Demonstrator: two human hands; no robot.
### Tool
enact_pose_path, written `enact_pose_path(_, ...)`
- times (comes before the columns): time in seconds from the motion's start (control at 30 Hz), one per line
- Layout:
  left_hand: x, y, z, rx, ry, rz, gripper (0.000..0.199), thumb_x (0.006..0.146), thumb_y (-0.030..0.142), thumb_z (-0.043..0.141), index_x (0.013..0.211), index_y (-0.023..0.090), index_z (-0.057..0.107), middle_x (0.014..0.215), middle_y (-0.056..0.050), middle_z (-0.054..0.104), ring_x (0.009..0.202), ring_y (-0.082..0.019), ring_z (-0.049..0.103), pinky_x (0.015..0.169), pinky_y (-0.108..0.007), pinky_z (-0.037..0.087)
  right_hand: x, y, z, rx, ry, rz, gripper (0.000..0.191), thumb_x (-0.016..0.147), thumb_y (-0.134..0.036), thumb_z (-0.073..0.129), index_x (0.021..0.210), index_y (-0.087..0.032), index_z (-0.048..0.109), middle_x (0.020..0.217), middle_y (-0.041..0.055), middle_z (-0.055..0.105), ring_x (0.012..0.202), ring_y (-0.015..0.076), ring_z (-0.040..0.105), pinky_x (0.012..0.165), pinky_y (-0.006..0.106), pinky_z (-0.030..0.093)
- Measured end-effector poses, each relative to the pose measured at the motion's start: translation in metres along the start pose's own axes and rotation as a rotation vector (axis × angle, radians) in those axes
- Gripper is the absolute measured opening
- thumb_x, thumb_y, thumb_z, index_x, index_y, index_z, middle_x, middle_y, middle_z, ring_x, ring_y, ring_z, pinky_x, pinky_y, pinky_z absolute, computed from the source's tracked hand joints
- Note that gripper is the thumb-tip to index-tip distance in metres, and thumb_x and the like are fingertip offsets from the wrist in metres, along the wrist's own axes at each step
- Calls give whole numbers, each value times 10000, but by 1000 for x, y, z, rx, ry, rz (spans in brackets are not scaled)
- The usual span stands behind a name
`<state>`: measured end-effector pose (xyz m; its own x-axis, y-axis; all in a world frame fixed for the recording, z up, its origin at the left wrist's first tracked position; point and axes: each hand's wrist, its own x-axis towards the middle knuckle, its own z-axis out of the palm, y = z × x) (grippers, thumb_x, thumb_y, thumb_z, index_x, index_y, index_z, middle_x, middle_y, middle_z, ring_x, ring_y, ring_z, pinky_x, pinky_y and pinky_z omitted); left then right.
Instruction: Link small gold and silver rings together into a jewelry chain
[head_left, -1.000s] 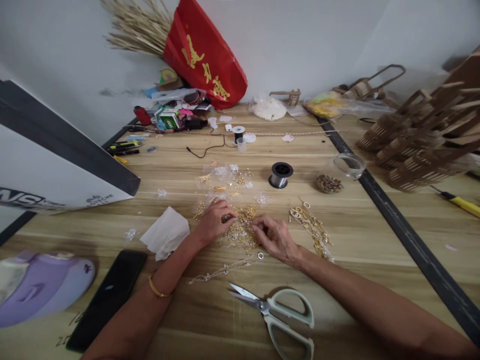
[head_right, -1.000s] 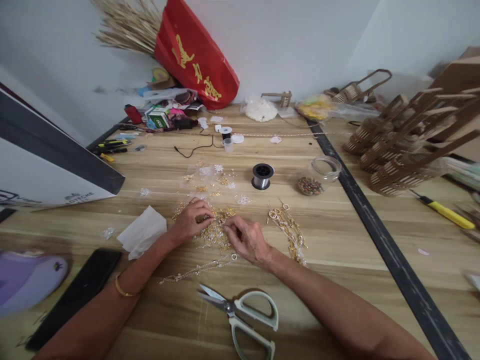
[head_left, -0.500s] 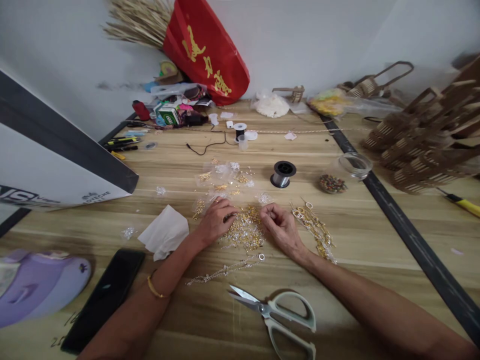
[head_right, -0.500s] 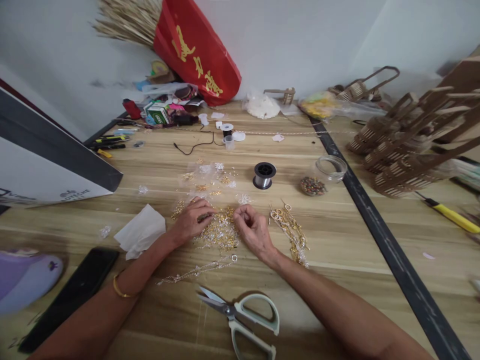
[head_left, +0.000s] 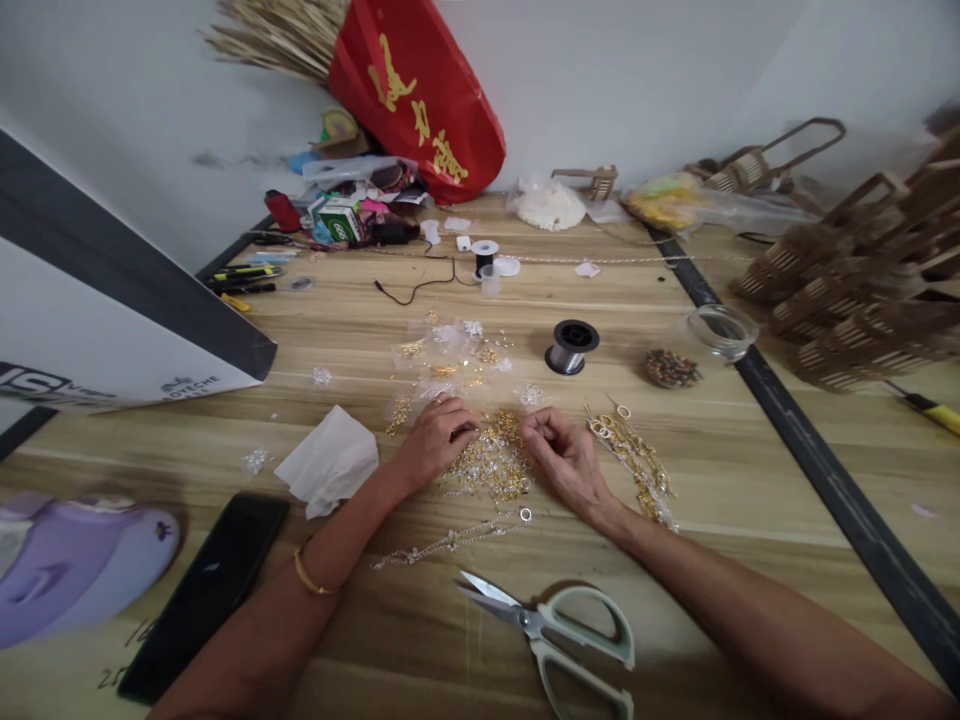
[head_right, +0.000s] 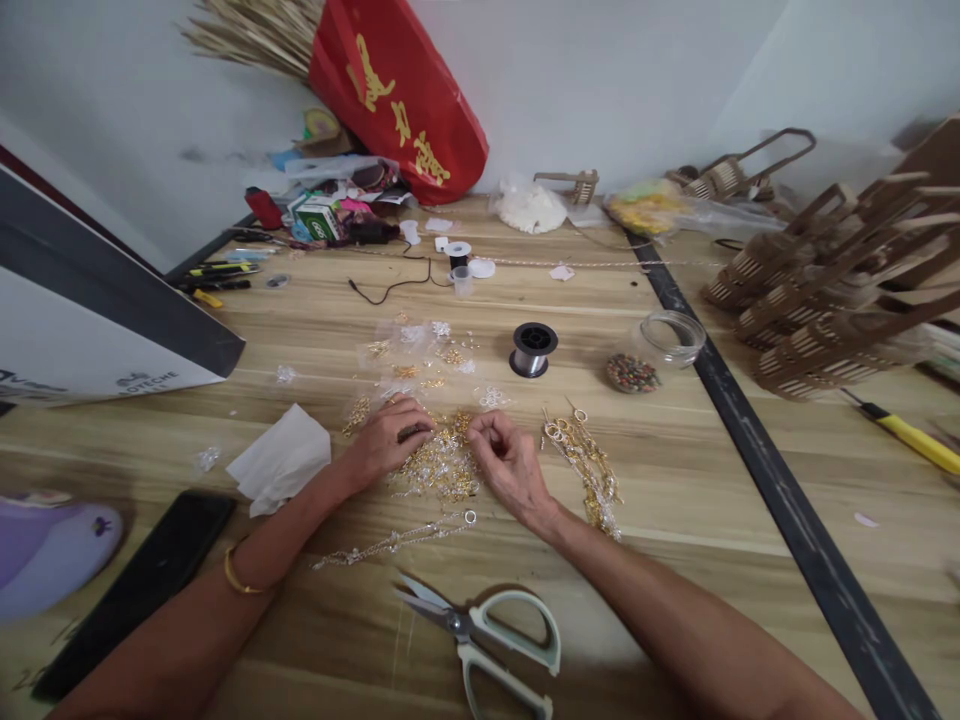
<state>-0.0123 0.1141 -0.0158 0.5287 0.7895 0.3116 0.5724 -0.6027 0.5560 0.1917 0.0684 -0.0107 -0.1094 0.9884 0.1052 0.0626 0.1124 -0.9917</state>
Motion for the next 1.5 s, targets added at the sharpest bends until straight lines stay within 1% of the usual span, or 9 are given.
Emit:
enact_pose_path(0.1, 1, -1, -2, 0, 24, -21, 51, 799, 184, 609, 782, 172, 656, 771, -40, 627, 798, -186, 533, 806, -341, 407, 0, -1, 1, -4, 6, -5, 243, 837, -401, 547, 783, -166, 521, 517, -65, 378, 472, 71, 318, 433, 204, 258)
enact_pose_path(0.3, 1, -2, -4, 13, 28, -33, 52, 789, 178, 614, 762, 179, 658, 768, -37, 644, 789, -181, 548, 811, -339, 409, 0, 0, -1, -22, 5, -7, 243, 838, -405, 549, 787, -169, 525, 517, -68, 370, 470, 76, 313, 438, 207, 256)
enact_pose_path(0.47, 1, -3, -4, -52, 44, -28, 61, 771, 165, 616, 739, 184, 665, 749, -40, 670, 782, -185, 560, 788, -332, 425, 0, 0, -1, -14, -2, 1, 258, 836, -424, 545, 793, -170, 523, 526, -64, 377, 472, 77, 323, 439, 211, 257)
enact_pose_path(0.63, 1, -5, -3, -103, 66, -65, 57, 752, 151, 623, 738, 186, 666, 735, -40, 684, 777, -187, 575, 749, -311, 444, 0, -1, 1, -1, 1, 7, 255, 834, -423, 545, 782, -175, 519, 515, -66, 377, 463, 79, 325, 433, 211, 259)
enact_pose_path(0.83, 0, -5, -5, -131, 58, -91, 88, 746, 126, 612, 762, 185, 676, 753, -34, 687, 789, -181, 590, 745, -296, 446, 0, -1, 1, 10, -1, 3, 233, 833, -399, 552, 782, -173, 522, 513, -67, 378, 461, 77, 320, 432, 211, 251)
enact_pose_path(1.2, 1, -2, -7, -164, 65, -144, 76, 733, 132, 643, 767, 173, 697, 754, -47, 697, 761, -178, 607, 716, -286, 459, 0, 0, 1, 8, 0, 8, 236, 830, -398, 546, 781, -168, 526, 509, -65, 381, 459, 74, 324, 425, 206, 256)
enact_pose_path(1.33, 0, -2, -7, -153, 69, -140, 62, 739, 139, 642, 756, 169, 693, 757, -44, 699, 764, -173, 610, 724, -286, 464, 0, 0, 0, -11, -11, 2, 231, 840, -389, 541, 792, -163, 529, 521, -65, 378, 473, 74, 319, 437, 209, 255)
enact_pose_path(1.5, 0, -3, -6, -145, 79, -101, 64, 745, 132, 629, 738, 175, 675, 743, -37, 698, 764, -171, 603, 732, -295, 466, -1, 0, 0, -11, -19, -3, 228, 845, -390, 540, 788, -169, 525, 520, -64, 377, 470, 78, 313, 436, 215, 242)
